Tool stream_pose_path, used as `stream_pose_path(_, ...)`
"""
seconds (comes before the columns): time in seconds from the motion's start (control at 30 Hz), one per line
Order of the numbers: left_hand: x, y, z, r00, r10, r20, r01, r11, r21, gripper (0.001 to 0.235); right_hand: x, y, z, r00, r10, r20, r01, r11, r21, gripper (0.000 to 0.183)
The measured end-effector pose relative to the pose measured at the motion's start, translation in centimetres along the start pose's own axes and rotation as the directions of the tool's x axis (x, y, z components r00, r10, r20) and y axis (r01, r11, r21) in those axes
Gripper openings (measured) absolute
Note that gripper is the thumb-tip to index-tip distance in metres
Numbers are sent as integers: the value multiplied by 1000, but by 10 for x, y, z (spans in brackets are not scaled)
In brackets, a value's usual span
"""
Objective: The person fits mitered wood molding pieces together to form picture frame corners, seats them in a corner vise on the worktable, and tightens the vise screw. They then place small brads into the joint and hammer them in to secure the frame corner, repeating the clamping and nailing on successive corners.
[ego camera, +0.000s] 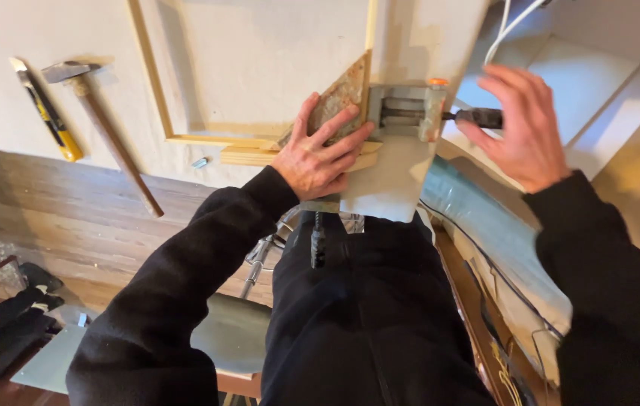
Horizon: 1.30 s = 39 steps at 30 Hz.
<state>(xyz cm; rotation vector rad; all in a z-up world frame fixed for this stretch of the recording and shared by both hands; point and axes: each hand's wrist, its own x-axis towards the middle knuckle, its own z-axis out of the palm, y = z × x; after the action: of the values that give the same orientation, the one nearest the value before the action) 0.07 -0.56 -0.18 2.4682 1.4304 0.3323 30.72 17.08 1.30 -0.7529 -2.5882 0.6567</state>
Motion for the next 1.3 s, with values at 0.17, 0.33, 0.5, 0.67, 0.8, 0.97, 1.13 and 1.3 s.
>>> stream_pose_path(0.17, 1, 0, -2, 1000, 3, 17, -2, 1000, -30, 54, -56, 37, 10, 990, 94, 104, -95, 996, 4, 42)
stream_pose_path(0.33, 0, 1, -1, 1000, -17, 16, 17, 999, -32, 48, -49, 43, 9, 833, 410, 371, -551, 681, 483, 20)
stream_pose_path(0.5, 1, -1, 0, 1000, -8, -2, 8, 1000, -2, 51, -14, 23, -12, 922, 299, 247, -377, 843, 384, 27)
stream_pose_path(0.67, 0, 1, -1, 1000, -22, 15, 22, 1000, -7, 50, -9, 15, -18, 966, 174, 189, -225, 928, 297, 33)
stream_pose_path(0.8, -2, 2, 5, 1000, -8, 12, 7, 1000, 15, 50, -35, 35, -13, 984, -89, 152, 88, 996, 11, 34)
stream_pose_path(0.97, -4, 1, 7, 1000, -11, 29, 11, 1000, 13, 52, -53, 60, 16, 951, 104, 290, -168, 964, 205, 38)
stream_pose_path(1.13, -1, 1, 5, 1000, -3, 30, 2, 1000, 22, 58, -32, 57, 11, 495, 593, 635, -866, 400, 301, 44)
stream_pose_path(1.3, -3, 5, 5, 999, -15, 36, 15, 1000, 21, 55, -18, 22, -14, 845, 365, 390, -464, 863, 199, 36)
